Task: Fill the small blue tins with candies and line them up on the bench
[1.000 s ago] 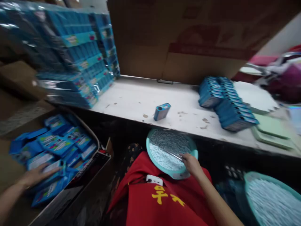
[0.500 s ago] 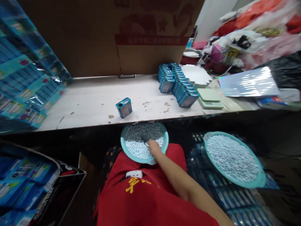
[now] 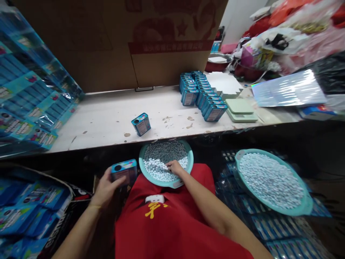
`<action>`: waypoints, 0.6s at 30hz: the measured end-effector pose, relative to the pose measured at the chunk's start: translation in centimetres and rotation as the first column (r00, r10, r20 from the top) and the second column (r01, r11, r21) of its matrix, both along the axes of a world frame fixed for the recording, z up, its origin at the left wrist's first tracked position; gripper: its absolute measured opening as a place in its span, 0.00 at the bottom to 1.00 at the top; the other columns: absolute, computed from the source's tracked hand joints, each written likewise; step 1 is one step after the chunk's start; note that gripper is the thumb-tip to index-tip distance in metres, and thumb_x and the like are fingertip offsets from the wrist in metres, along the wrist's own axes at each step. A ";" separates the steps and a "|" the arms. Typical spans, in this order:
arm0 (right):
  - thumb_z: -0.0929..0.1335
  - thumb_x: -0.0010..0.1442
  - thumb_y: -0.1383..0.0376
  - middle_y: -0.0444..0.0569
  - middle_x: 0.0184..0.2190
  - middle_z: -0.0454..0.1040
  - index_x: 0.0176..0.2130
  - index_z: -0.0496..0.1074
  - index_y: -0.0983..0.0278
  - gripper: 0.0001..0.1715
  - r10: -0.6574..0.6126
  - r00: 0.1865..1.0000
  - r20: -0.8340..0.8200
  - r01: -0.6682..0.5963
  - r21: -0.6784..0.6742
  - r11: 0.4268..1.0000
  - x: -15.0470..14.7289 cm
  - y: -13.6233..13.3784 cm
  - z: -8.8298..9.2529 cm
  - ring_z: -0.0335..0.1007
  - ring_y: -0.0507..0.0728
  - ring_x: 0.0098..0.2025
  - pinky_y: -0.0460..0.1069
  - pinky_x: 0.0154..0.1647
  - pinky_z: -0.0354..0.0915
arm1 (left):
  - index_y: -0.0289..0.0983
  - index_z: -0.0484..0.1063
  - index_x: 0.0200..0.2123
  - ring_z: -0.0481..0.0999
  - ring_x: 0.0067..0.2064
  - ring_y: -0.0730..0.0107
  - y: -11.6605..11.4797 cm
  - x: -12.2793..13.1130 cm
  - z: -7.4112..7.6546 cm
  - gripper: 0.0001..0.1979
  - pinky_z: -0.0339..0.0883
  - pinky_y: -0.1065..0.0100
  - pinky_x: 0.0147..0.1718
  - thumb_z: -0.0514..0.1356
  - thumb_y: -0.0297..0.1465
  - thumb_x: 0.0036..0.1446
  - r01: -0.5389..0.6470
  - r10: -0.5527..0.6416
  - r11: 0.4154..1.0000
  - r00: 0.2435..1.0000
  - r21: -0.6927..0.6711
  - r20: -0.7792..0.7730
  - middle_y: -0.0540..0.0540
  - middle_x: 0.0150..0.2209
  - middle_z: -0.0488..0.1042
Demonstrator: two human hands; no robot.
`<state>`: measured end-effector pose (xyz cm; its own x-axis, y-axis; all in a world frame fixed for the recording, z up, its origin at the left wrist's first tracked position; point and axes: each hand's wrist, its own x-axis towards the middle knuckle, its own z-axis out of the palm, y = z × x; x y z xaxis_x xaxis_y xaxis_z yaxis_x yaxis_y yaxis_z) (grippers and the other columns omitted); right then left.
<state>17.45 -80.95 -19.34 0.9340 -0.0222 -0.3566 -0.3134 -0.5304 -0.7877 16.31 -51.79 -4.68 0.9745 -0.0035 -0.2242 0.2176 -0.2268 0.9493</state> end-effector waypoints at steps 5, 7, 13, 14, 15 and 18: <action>0.62 0.46 0.73 0.47 0.26 0.74 0.37 0.74 0.69 0.18 -0.022 0.999 0.028 0.021 0.004 1.000 -0.5 -3.6 2.9 0.64 0.49 0.23 0.43 0.25 0.60 | 0.35 0.64 0.40 0.71 0.39 0.63 -5.5 3.4 -4.4 0.25 0.65 0.60 0.42 0.63 0.38 0.37 0.173 -0.185 0.981 0.970 0.091 0.157 0.46 0.37 0.71; 0.63 0.46 0.73 0.47 0.28 0.74 0.36 0.75 0.67 0.17 -0.017 0.998 0.064 0.017 0.004 1.000 -0.6 -5.3 4.9 0.65 0.49 0.25 0.43 0.26 0.61 | 0.35 0.63 0.41 0.70 0.39 0.65 -6.6 4.4 -5.5 0.24 0.63 0.62 0.42 0.61 0.37 0.39 0.219 -0.245 0.964 0.952 0.149 0.185 0.47 0.37 0.70; 0.63 0.47 0.72 0.46 0.30 0.75 0.36 0.75 0.64 0.17 0.119 0.975 0.190 -0.098 -0.118 0.988 0.1 -6.7 11.3 0.67 0.51 0.30 0.44 0.32 0.61 | 0.37 0.63 0.41 0.69 0.39 0.69 -9.4 5.5 -7.5 0.20 0.61 0.67 0.42 0.58 0.33 0.41 0.284 -0.365 0.907 0.899 0.311 0.243 0.49 0.36 0.69; 0.62 0.47 0.72 0.46 0.30 0.75 0.36 0.75 0.64 0.17 0.166 0.966 0.197 -0.131 -0.176 0.976 0.3 -6.3 12.2 0.68 0.52 0.32 0.44 0.33 0.61 | 0.37 0.63 0.42 0.69 0.39 0.69 -9.9 5.4 -7.7 0.20 0.61 0.68 0.42 0.58 0.33 0.42 0.293 -0.387 0.893 0.887 0.341 0.251 0.49 0.36 0.69; 0.62 0.47 0.72 0.46 0.31 0.75 0.35 0.76 0.62 0.17 0.215 0.957 0.193 -0.165 -0.245 0.955 0.5 -5.9 13.0 0.68 0.53 0.35 0.44 0.35 0.61 | 0.37 0.63 0.43 0.69 0.39 0.68 -10.2 5.3 -7.8 0.20 0.61 0.68 0.42 0.57 0.33 0.42 0.302 -0.410 0.878 0.875 0.372 0.256 0.49 0.37 0.69; 0.62 0.47 0.73 0.46 0.35 0.75 0.34 0.76 0.59 0.18 0.333 0.938 0.097 -0.252 -0.472 0.845 1.0 -4.3 15.4 0.68 0.55 0.40 0.45 0.39 0.60 | 0.37 0.62 0.44 0.68 0.39 0.68 -10.9 4.9 -8.0 0.19 0.61 0.67 0.41 0.55 0.34 0.45 0.328 -0.467 0.836 0.846 0.439 0.258 0.47 0.38 0.68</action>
